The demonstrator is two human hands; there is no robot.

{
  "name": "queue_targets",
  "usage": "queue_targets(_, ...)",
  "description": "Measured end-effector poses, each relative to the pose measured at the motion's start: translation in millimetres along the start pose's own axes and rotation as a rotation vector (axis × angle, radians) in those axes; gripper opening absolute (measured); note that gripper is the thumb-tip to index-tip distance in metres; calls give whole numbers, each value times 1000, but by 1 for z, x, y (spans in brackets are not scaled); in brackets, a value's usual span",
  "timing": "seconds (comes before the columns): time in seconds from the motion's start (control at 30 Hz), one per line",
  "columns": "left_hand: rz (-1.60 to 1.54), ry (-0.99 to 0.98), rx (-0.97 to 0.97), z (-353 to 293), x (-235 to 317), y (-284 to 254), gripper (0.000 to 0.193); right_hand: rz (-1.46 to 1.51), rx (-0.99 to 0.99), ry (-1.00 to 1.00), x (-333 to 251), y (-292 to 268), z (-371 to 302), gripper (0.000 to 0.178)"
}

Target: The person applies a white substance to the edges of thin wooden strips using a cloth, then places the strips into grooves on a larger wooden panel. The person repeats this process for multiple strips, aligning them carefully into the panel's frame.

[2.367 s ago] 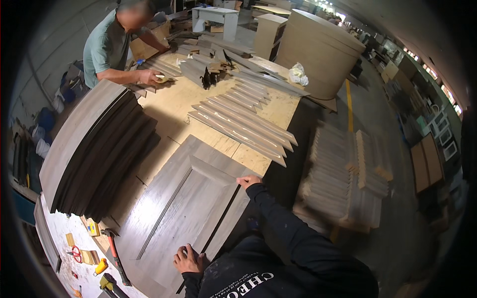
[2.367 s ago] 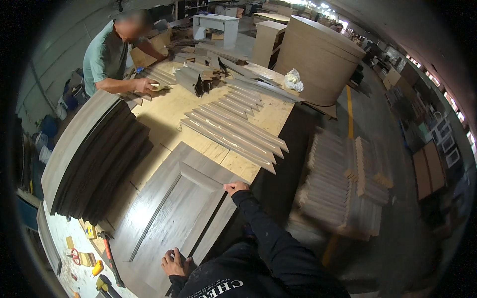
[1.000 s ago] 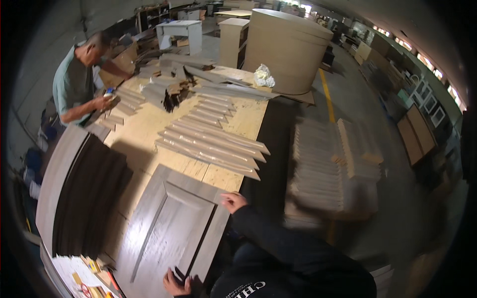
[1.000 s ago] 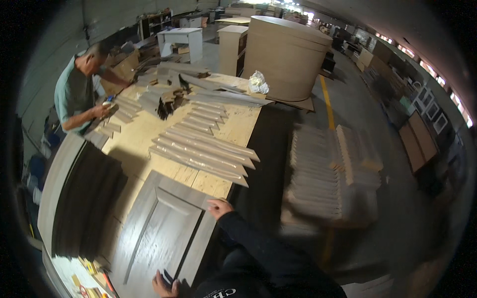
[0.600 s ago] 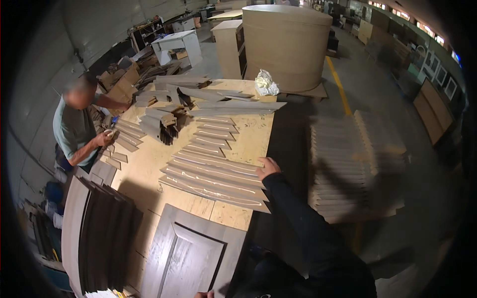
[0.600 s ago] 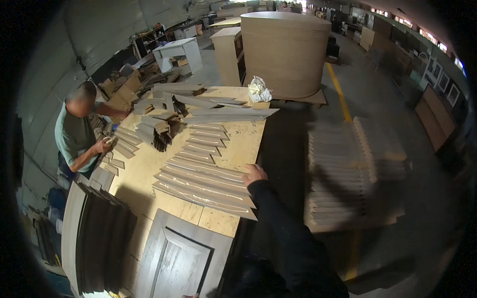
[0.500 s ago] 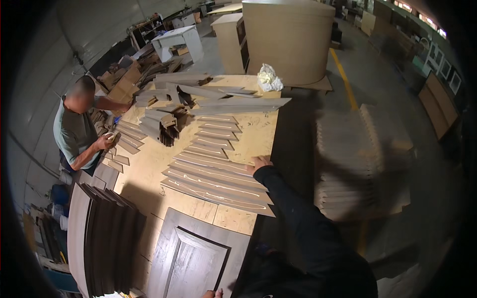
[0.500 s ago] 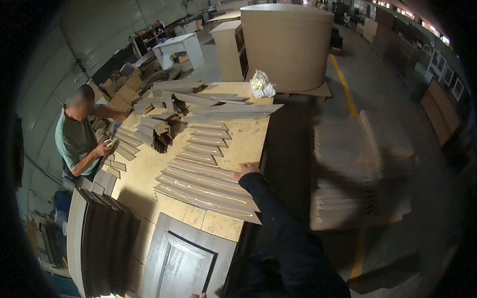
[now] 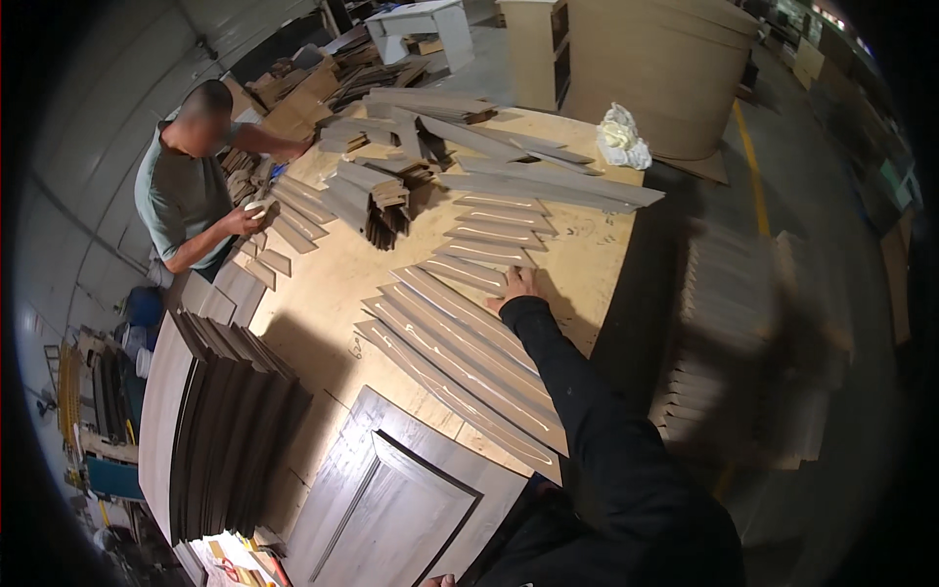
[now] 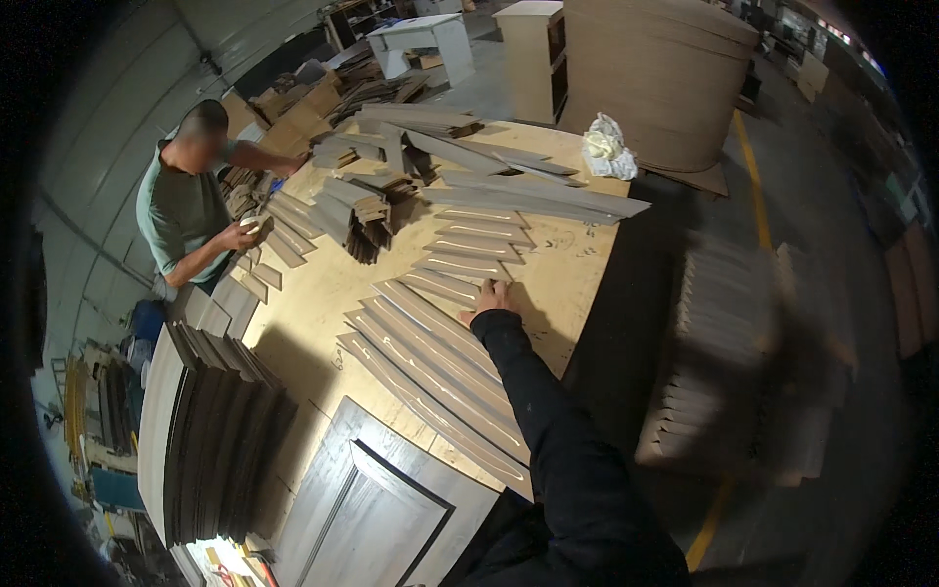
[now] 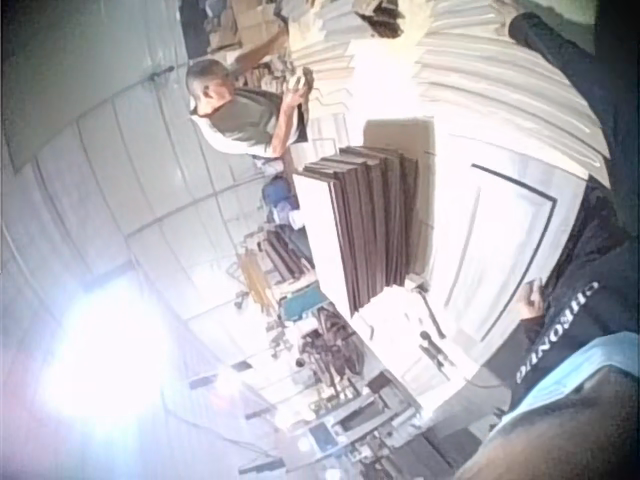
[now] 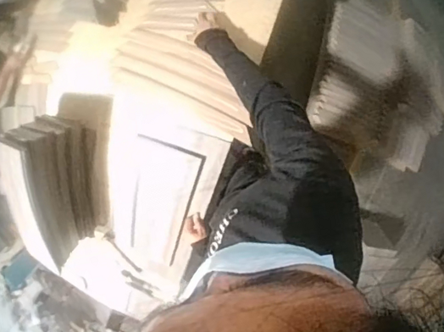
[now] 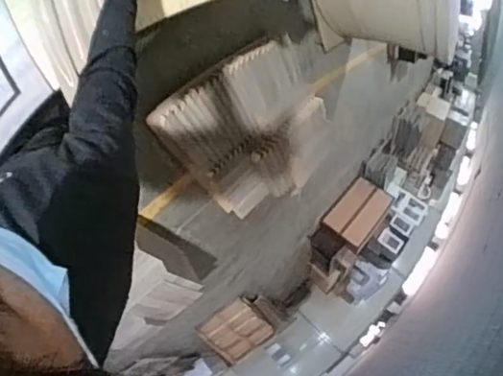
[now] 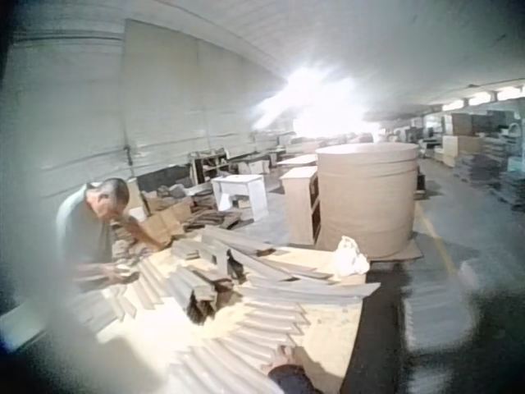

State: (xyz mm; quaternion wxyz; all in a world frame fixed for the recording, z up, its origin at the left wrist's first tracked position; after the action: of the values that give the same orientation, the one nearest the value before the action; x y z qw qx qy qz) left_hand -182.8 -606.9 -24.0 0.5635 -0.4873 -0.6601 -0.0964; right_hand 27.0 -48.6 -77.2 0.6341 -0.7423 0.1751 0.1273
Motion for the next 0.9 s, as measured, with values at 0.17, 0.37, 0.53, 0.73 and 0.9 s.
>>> queue_targets(0.17,23,-123,-7,-2,12,-1,26,-18,42,-40,-6,-5,11,61)
queue_targets(0.37,8,-113,41,3,6,-5,30,219,242,-251,3,-38,-17,44)
queue_targets(0.53,207,-87,-8,14,47,-5,37,429,208,-351,6,-65,-47,51)
queue_targets(0.73,278,192,-177,33,54,2,24,528,242,-107,88,-18,-43,51)
queue_targets(0.9,254,145,-195,22,59,-4,25,392,-36,-82,50,-25,-81,64)
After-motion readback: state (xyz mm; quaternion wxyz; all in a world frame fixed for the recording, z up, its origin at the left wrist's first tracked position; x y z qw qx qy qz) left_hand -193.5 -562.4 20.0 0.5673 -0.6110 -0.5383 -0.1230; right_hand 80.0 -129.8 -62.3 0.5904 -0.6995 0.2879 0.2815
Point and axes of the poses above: each hand's wrist, its own z-axis towards the middle knuckle, its own y-axis out of the palm, x = y × z, the point moved 7 cm from there along z, towards the middle knuckle, and after that the axes turned 10 degrees about -z, right-handed, at the moved point
